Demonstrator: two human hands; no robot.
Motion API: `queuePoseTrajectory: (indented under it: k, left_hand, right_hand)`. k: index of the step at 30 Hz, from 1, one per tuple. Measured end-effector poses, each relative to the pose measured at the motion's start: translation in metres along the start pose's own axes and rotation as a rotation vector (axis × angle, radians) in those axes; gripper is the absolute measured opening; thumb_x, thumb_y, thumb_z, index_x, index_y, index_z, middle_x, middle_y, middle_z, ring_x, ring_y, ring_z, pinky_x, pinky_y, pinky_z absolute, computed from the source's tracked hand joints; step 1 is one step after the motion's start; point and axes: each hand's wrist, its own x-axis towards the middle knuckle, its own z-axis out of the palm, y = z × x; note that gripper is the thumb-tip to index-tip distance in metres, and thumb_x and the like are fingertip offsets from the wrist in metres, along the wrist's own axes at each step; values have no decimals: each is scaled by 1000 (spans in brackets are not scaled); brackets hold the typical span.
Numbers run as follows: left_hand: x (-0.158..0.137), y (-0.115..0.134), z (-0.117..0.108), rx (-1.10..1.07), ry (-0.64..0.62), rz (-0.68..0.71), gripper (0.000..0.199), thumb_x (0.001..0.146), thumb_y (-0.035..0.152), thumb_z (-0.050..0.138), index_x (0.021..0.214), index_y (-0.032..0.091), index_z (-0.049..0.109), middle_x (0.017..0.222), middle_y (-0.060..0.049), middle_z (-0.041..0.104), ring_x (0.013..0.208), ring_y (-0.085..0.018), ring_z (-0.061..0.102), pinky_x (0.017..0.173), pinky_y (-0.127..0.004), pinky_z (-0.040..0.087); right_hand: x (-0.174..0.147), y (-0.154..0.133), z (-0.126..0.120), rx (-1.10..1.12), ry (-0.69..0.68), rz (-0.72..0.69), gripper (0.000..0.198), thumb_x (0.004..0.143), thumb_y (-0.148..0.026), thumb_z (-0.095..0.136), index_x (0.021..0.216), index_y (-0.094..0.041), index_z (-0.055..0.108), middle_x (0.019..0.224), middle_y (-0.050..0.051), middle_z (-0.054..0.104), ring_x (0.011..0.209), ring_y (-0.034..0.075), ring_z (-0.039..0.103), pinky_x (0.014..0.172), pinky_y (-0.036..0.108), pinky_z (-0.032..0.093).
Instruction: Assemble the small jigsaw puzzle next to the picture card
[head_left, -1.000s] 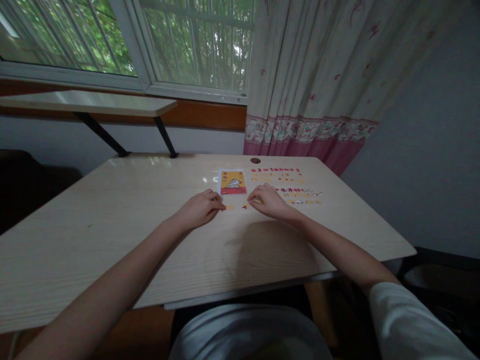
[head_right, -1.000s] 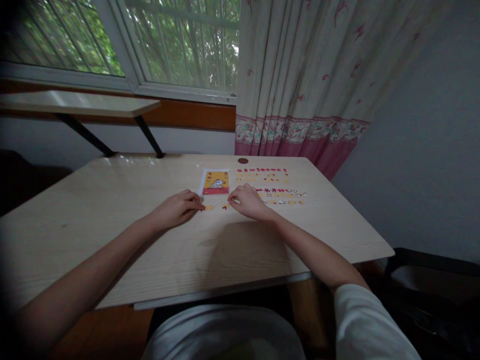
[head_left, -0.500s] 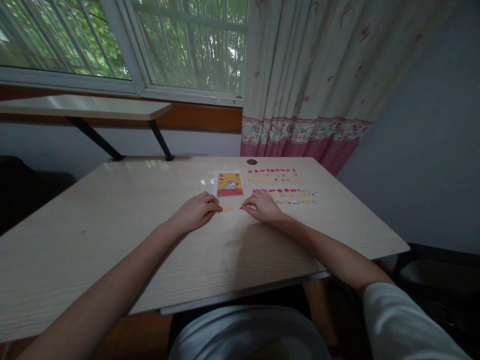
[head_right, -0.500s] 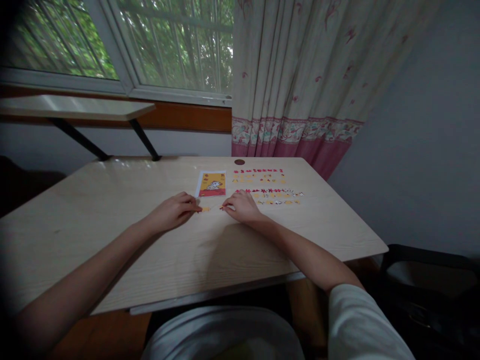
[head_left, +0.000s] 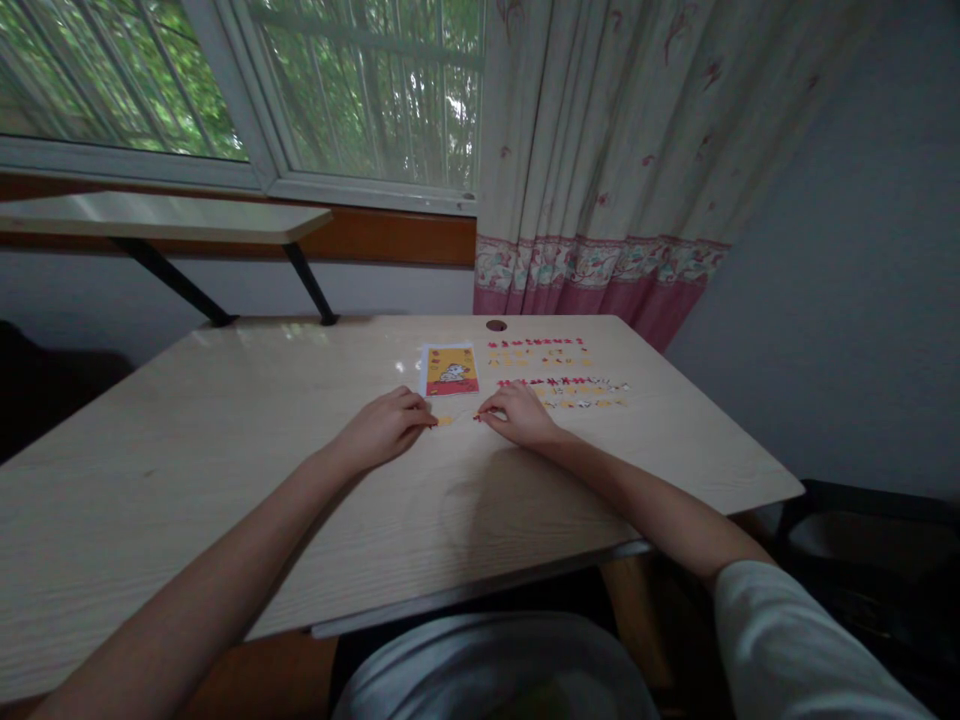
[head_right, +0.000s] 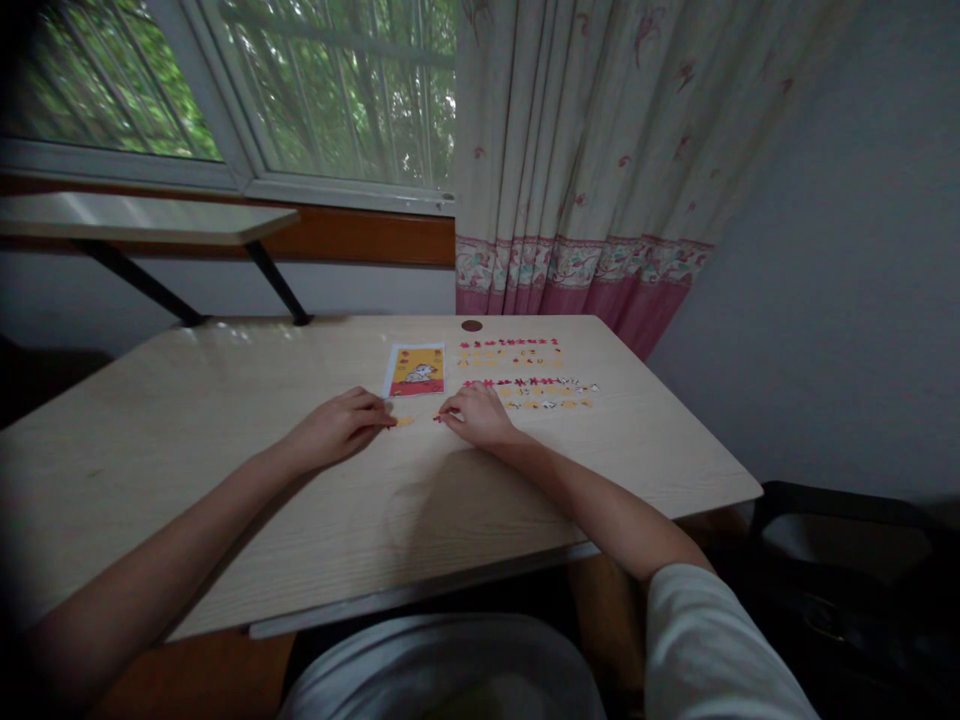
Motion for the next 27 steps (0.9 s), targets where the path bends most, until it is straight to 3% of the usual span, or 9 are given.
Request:
queuePoseTrajectory:
  k: [8,16,27]
  left_hand:
    - [1,-1,-1,15,7,-13,27,88,16,47,100,18,71,94,-10,66,91,-23,55,80,-35,47]
    - [-2,-4,-6,33,-3,-36,29,92,31,46,94,17,71,88,-10,65,87,-23,56,78,-35,46]
    - [-1,-5,-3,38,-22,-49,30,93,29,45,95,16,71,88,-11,66,88,-24,55,78,-36,46]
  right_hand:
    - [-1,-3,-2,0,-8,22,18,88,-29,60,97,-20,73,95,6,70,94,20,53,86,33,32]
    - [-1,-2,-2,4,-8,6,17,88,-28,60,96,-20,73,94,6,70,94,19,53,87,34,32]
    - [-2,1,-1,30,40,-4,16,87,-27,61,93,-20,73,94,5,71,92,19,56,87,33,34]
